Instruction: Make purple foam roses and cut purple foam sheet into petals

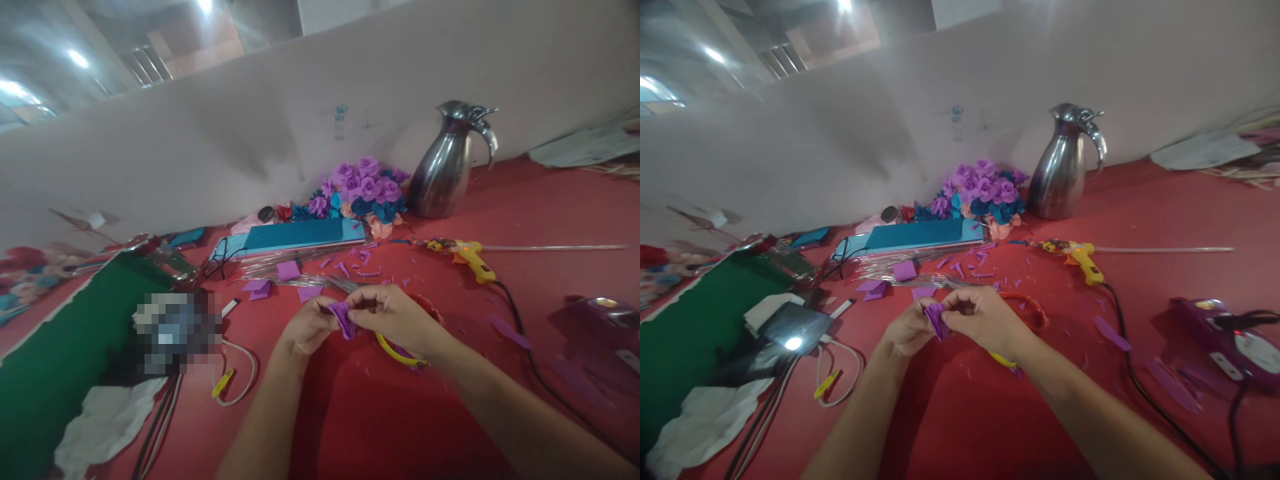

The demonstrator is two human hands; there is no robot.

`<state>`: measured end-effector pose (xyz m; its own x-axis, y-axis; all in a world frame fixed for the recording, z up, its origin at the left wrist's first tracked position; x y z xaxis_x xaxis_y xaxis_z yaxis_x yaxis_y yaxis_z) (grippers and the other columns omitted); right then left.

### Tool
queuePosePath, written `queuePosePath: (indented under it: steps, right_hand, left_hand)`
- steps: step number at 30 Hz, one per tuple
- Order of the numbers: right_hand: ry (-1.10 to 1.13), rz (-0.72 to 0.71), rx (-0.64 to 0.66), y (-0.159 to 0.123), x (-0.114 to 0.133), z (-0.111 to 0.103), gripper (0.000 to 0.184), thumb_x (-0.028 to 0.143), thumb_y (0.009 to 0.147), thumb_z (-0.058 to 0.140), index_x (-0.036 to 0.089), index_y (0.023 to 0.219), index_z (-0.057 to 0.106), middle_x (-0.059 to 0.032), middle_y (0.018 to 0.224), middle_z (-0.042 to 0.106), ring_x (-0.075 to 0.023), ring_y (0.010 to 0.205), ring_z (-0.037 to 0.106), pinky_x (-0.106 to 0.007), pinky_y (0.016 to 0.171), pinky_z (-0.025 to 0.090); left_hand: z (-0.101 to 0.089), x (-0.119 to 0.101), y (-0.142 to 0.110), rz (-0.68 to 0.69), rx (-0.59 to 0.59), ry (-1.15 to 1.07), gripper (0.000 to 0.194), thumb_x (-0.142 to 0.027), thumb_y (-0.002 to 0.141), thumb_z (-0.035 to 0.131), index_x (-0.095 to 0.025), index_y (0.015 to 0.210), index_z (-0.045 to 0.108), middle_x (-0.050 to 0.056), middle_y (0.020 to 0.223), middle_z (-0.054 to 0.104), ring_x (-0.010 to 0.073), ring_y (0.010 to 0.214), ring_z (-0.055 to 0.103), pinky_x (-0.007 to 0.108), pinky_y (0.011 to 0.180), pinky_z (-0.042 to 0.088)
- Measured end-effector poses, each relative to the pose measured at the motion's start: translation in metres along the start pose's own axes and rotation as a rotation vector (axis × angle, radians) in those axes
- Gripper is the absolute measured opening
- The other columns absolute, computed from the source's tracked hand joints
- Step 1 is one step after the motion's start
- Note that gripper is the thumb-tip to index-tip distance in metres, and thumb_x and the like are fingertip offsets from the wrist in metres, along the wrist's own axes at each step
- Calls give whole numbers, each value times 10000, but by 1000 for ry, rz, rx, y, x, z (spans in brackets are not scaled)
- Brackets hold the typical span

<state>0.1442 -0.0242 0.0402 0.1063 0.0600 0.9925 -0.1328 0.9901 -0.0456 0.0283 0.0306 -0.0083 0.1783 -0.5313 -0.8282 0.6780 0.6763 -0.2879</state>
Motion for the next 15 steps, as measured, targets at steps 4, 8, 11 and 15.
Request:
queuePosePath:
  steps: [4, 8, 11, 15]
  right_hand:
    - [44, 11, -17, 1, -1, 2, 82, 192, 691, 589, 161, 758, 622, 34, 657, 610, -87, 607, 538, -218, 613, 419]
    - [1, -20, -37, 1, -1, 3, 111, 185, 654, 631, 163, 759, 603, 42, 644, 580, -85, 585, 506, -212, 569, 388]
    - [26, -26, -24, 1, -3, 3, 91, 165, 664, 593, 158, 753, 613, 17, 685, 615, -99, 626, 533, -232, 614, 410]
    - [29, -26, -40, 1, -3, 2, 100, 172, 666, 584, 168, 762, 612, 18, 678, 606, -106, 627, 528, -242, 611, 407]
  left_hand:
    - [1, -1, 1, -2, 33, -5, 278, -250, 345, 890, -138, 516, 702, 12, 477, 624, 92, 461, 506, 238, 547, 382]
    - [0, -2, 2, 2, 27, 14, 267, -235, 352, 888, -137, 511, 697, 5, 469, 613, 85, 464, 502, 226, 546, 375]
    - [1, -1, 4, 2, 60, 28, 293, -279, 353, 888, -132, 522, 699, 8, 479, 613, 94, 477, 510, 236, 565, 390]
    - [0, -1, 4, 2, 51, 6, 281, -260, 359, 885, -139, 536, 704, 1, 482, 611, 86, 472, 493, 233, 557, 374]
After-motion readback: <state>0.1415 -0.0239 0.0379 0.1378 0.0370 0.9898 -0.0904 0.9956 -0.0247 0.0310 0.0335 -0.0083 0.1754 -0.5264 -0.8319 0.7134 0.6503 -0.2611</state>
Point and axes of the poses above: each hand's wrist, its own y-axis towards the middle knuckle, its own z-axis out of the palm, x = y × z, the point moved 5 cm from there along y, towards the middle knuckle
